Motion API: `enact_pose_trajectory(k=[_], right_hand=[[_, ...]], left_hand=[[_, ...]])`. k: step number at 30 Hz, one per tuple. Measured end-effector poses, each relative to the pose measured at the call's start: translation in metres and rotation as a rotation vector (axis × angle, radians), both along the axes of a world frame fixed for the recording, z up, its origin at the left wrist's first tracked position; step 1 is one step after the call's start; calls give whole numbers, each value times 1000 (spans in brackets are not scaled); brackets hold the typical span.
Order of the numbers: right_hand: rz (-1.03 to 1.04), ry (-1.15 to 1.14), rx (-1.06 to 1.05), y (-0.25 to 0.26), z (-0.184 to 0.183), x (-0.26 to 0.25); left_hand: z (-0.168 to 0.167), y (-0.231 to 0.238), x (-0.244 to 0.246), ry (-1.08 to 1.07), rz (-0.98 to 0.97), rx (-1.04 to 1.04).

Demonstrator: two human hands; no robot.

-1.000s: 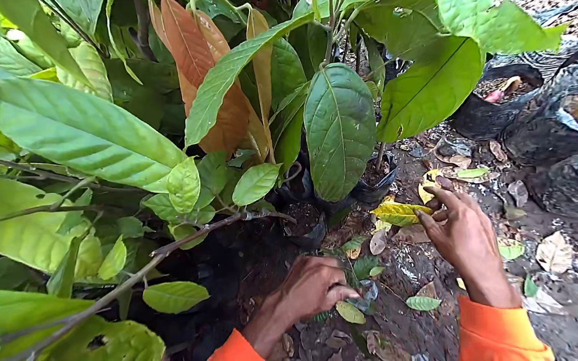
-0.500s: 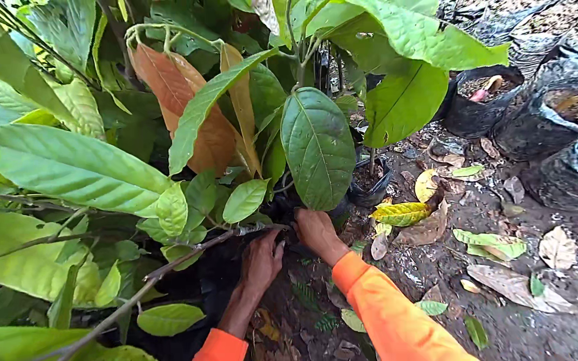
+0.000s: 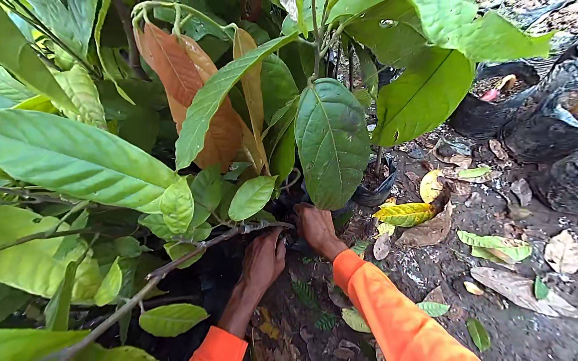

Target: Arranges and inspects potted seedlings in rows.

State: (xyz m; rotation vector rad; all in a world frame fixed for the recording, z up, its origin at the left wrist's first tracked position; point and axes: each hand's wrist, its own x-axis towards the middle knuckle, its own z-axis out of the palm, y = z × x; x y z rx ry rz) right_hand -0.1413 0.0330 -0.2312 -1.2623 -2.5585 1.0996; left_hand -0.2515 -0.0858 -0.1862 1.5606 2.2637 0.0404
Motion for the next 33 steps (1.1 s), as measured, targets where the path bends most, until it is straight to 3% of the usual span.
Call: enact_pose_trajectory(k=[4,7,10,13,15,18,21,26,30,33], right_hand=[[-219,461,-107,5,-17,30],[-250,598,-164,6,-14,68],[-206,390,-123,2,-9,111],[-223,175,-78,-9,-14,144],[-256,184,-46,-19,-26,159],[-271,237,-51,-34,-36,177],[-267,271,-40,-48,-45,194],[-330,273,-70,-73,-53,231],[-366,230,-119,-92,-54,261],[-385,185,-174,-102,-51,277]], left_hand=[[-1,-13,0,-41,-1,74],[-3,-21,1,-59,-15,108],[-5,-14,2,-50,22,163],[5,9,7,10,80,-47],[10,22,12,41,82,-230],[11,26,17,53,72,-276],[11,10,28,43,29,-113],[-4,-37,76,-90,-232,399],[-7,-44,102,-149,-301,482],[0,-43,109,-416,-507,405]])
